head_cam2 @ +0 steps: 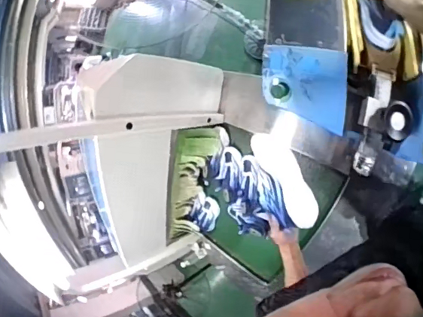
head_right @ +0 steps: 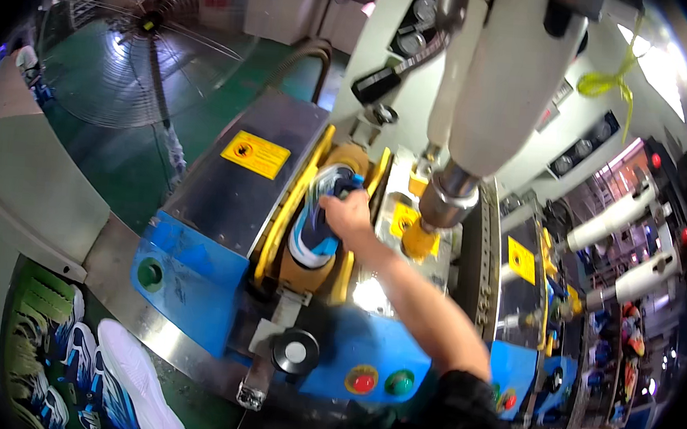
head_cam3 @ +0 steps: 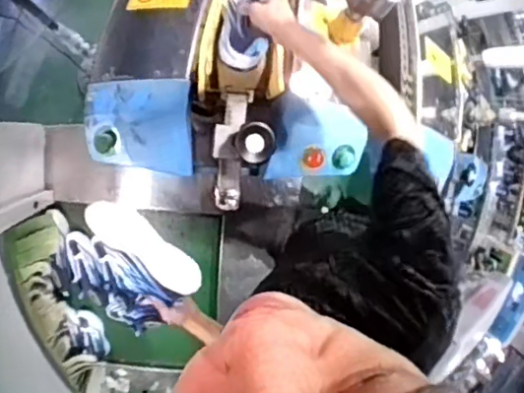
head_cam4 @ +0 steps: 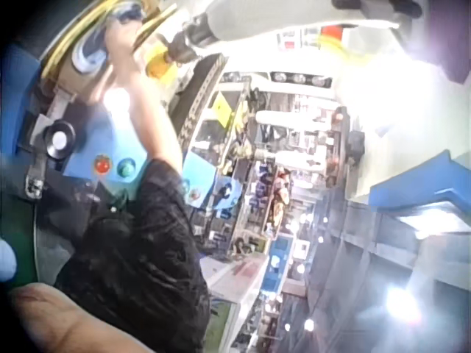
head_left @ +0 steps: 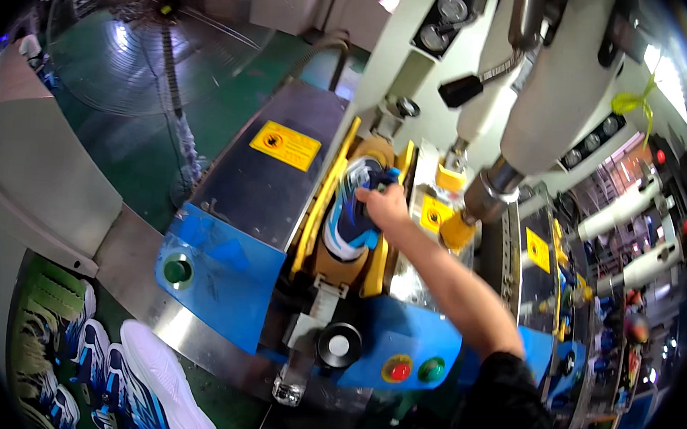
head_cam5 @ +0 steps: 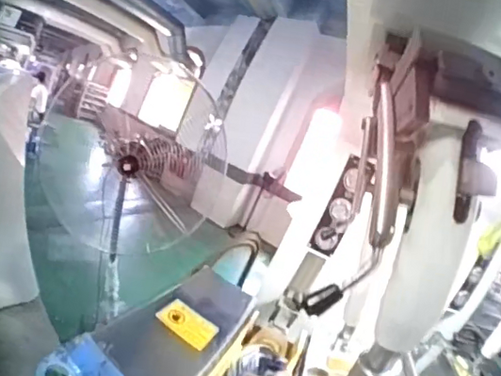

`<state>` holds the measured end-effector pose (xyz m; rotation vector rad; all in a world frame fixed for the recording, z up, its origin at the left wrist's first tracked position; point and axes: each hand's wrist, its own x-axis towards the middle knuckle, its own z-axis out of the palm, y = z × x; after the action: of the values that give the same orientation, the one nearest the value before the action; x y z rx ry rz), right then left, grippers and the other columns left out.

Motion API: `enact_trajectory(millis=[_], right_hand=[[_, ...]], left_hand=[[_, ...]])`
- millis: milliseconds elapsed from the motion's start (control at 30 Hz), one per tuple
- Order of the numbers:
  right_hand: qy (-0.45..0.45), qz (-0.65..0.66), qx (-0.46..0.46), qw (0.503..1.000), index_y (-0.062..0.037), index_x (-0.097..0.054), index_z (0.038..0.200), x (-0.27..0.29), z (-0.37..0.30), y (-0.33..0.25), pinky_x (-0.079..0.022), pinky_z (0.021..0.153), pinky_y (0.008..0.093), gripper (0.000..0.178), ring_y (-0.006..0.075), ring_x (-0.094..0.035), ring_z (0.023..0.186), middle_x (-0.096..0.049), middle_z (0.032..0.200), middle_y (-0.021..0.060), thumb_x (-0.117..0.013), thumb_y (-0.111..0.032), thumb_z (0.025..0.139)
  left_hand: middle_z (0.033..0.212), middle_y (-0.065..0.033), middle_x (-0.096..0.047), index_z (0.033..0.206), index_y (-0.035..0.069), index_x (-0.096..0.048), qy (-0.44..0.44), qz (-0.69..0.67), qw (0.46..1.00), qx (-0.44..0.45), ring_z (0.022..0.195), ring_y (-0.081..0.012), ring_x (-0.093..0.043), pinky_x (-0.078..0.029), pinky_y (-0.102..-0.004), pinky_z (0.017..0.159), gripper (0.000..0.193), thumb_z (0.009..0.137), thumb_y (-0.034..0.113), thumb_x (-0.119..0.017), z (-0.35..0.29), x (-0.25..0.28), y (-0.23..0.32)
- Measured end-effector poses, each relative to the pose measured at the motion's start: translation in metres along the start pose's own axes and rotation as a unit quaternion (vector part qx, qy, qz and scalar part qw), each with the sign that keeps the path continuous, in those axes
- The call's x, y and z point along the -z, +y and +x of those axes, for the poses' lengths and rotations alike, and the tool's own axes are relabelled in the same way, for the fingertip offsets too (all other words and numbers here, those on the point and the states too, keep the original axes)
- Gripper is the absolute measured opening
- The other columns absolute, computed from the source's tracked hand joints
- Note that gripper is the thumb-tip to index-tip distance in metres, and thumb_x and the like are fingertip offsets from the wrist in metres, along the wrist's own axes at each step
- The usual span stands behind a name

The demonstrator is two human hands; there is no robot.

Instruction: The person operates a lasting machine by placing a shoe on a mechanical last, pressing control buttons to activate the press, removing the shoe, and then placing it onto a conveyor belt.

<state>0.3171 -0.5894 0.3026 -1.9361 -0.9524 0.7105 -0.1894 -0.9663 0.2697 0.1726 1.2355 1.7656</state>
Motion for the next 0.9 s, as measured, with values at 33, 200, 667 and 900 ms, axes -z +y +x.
enact_trajectory(millis=[33, 200, 667, 900], right_hand=[[-0.051, 0.007, -0.073, 0.996, 0.0077, -0.056, 0.112, -0.005, -0.019, -0.037, -0.057, 0.069, 0.0387, 0.036, 0.0243, -0.069, 0.081, -0.068, 0.100, 0.0160, -0.070, -0.012, 0.085], [0.047, -0.166, 0.029, 0.985, 0.0083, -0.049, 0.120, -0.022, -0.046, -0.031, -0.055, 0.071, 0.0564, 0.048, 0.0374, -0.069, 0.088, -0.065, 0.093, 0.0261, -0.069, -0.014, 0.084], [-0.096, -0.303, 0.341, 0.884, 0.0081, -0.040, 0.137, 0.050, -0.143, -0.043, -0.047, 0.100, 0.0427, 0.074, 0.0435, -0.054, 0.121, -0.049, 0.138, 0.0301, -0.065, -0.040, 0.087], [-0.165, -0.530, 0.375, 0.742, 0.0024, -0.035, 0.147, 0.193, -0.334, 0.105, -0.022, 0.113, 0.0644, 0.083, 0.0440, -0.027, 0.144, -0.029, 0.154, 0.0275, -0.073, -0.033, 0.082]], left_hand=[[0.138, -0.0170, -0.052, 0.134, -0.005, -0.050, -0.006, 0.214, 0.974, -0.075, 0.124, -0.0322, -0.052, -0.038, -0.0410, 0.110, 0.044, 0.099, 0.020, -0.053, -0.010, 0.048, -0.013], [0.145, -0.0192, -0.046, 0.142, -0.007, -0.041, 0.055, 0.316, 0.947, 0.006, 0.130, -0.0352, -0.046, -0.041, -0.0421, 0.106, 0.056, 0.100, 0.029, -0.052, -0.058, 0.047, -0.034], [0.144, -0.0205, -0.047, 0.139, -0.009, -0.045, -0.071, 0.248, 0.966, 0.034, 0.134, -0.0285, -0.042, -0.032, -0.0402, 0.113, 0.050, 0.103, 0.025, -0.047, -0.151, -0.026, -0.012], [0.119, -0.0104, -0.061, 0.131, 0.001, -0.052, -0.014, -0.015, 0.997, 0.076, 0.109, -0.0245, -0.061, -0.050, -0.0391, 0.096, 0.050, 0.085, 0.012, -0.068, -0.185, -0.009, -0.042]])
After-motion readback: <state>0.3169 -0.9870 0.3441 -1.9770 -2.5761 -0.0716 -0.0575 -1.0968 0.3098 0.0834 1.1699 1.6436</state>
